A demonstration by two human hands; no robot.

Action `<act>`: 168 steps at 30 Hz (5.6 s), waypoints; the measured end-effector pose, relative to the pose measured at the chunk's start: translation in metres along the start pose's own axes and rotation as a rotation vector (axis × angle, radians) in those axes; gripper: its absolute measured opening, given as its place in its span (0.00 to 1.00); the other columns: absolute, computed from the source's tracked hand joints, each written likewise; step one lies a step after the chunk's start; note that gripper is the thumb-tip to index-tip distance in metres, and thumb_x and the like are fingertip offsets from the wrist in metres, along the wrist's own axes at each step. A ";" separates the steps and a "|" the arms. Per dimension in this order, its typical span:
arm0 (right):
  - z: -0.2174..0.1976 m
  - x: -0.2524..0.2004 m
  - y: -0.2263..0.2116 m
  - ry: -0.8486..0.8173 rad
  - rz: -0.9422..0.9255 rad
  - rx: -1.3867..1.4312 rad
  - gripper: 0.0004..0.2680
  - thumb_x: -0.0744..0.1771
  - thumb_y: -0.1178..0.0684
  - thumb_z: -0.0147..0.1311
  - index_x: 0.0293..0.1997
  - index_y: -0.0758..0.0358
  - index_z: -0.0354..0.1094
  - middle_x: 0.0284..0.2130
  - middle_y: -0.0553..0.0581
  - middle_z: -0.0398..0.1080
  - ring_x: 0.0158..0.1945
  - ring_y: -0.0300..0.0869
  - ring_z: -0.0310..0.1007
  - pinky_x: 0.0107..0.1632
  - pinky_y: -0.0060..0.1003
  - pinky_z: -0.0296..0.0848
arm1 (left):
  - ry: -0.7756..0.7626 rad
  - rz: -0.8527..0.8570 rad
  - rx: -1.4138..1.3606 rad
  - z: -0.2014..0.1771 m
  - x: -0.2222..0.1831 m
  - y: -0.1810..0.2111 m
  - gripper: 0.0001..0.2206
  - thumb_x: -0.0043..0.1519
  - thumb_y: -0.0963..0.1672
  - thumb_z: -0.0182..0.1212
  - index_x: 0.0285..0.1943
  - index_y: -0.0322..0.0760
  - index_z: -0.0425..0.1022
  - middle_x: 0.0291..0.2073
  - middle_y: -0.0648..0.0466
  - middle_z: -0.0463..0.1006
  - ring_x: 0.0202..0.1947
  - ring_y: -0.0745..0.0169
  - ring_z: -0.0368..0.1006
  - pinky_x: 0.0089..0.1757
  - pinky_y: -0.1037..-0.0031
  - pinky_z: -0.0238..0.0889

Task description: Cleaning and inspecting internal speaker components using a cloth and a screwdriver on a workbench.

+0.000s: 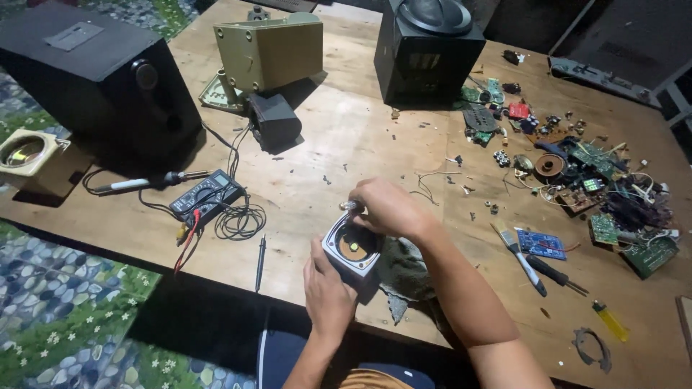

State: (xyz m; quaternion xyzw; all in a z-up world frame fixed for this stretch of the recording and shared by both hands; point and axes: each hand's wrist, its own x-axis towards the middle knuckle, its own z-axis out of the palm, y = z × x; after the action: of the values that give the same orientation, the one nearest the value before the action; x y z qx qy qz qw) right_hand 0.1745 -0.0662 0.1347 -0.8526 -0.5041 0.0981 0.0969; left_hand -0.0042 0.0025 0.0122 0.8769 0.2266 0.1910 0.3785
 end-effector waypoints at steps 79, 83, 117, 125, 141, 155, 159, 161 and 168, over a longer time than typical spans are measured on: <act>-0.006 -0.003 -0.005 -0.034 -0.037 0.019 0.04 0.60 0.57 0.64 0.29 0.65 0.72 0.31 0.55 0.77 0.36 0.48 0.79 0.31 0.42 0.73 | 0.227 -0.102 0.123 0.023 -0.005 0.010 0.46 0.52 0.51 0.67 0.78 0.33 0.46 0.42 0.27 0.75 0.44 0.16 0.70 0.42 0.42 0.63; -0.006 -0.002 -0.002 -0.007 -0.054 0.026 0.05 0.59 0.56 0.64 0.28 0.63 0.72 0.29 0.56 0.77 0.35 0.52 0.78 0.28 0.46 0.70 | 0.254 -0.068 0.127 0.025 -0.006 0.007 0.45 0.55 0.50 0.69 0.78 0.30 0.45 0.42 0.28 0.74 0.44 0.18 0.71 0.42 0.44 0.64; 0.062 0.031 0.152 0.235 0.607 0.099 0.02 0.60 0.60 0.51 0.26 0.63 0.62 0.32 0.67 0.71 0.36 0.65 0.74 0.34 0.54 0.72 | 0.345 0.119 0.108 0.017 -0.007 0.017 0.43 0.61 0.53 0.71 0.75 0.20 0.50 0.42 0.32 0.75 0.41 0.27 0.75 0.37 0.53 0.67; 0.015 0.011 0.113 0.235 0.584 0.210 0.05 0.67 0.53 0.51 0.36 0.63 0.69 0.37 0.67 0.75 0.38 0.58 0.75 0.36 0.51 0.71 | 0.302 0.169 -0.036 0.011 -0.003 0.024 0.41 0.60 0.49 0.70 0.73 0.20 0.47 0.42 0.31 0.71 0.40 0.20 0.72 0.38 0.48 0.63; -0.087 -0.096 -0.006 0.512 -0.254 0.238 0.11 0.71 0.57 0.58 0.59 0.61 0.63 0.33 0.50 0.76 0.31 0.37 0.74 0.37 0.31 0.73 | 0.019 -0.050 -0.014 0.001 0.001 0.007 0.44 0.53 0.47 0.68 0.74 0.31 0.40 0.52 0.30 0.72 0.45 0.15 0.66 0.41 0.37 0.60; -0.074 -0.089 -0.007 0.455 -0.303 0.184 0.06 0.70 0.57 0.57 0.51 0.65 0.69 0.36 0.54 0.77 0.33 0.40 0.77 0.32 0.31 0.73 | 0.072 0.045 -0.023 -0.001 -0.001 0.009 0.43 0.54 0.46 0.70 0.73 0.32 0.42 0.55 0.33 0.71 0.47 0.24 0.69 0.40 0.43 0.65; -0.071 -0.087 -0.009 0.451 -0.298 0.177 0.07 0.70 0.57 0.58 0.52 0.65 0.68 0.37 0.55 0.77 0.33 0.40 0.77 0.29 0.30 0.73 | 0.059 0.021 -0.040 -0.002 -0.001 0.010 0.44 0.54 0.50 0.71 0.73 0.35 0.41 0.56 0.35 0.71 0.46 0.25 0.68 0.38 0.43 0.65; -0.072 -0.087 -0.010 0.449 -0.280 0.191 0.07 0.70 0.56 0.58 0.51 0.65 0.68 0.36 0.54 0.77 0.33 0.40 0.77 0.29 0.31 0.72 | 0.071 0.046 -0.029 -0.001 0.000 0.008 0.44 0.54 0.48 0.71 0.73 0.33 0.41 0.55 0.35 0.71 0.46 0.25 0.69 0.40 0.43 0.65; -0.074 -0.088 -0.012 0.425 -0.259 0.212 0.06 0.70 0.56 0.56 0.50 0.63 0.68 0.32 0.52 0.77 0.31 0.39 0.76 0.30 0.31 0.71 | 0.069 0.067 -0.027 0.000 -0.002 0.005 0.45 0.53 0.44 0.72 0.74 0.34 0.40 0.55 0.35 0.71 0.48 0.28 0.70 0.43 0.45 0.67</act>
State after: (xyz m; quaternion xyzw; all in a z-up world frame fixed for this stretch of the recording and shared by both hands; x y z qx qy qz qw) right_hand 0.1423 -0.1422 0.2155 -0.7674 -0.5643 -0.0442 0.3012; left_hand -0.0044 -0.0014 0.0163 0.8716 0.2077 0.2368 0.3756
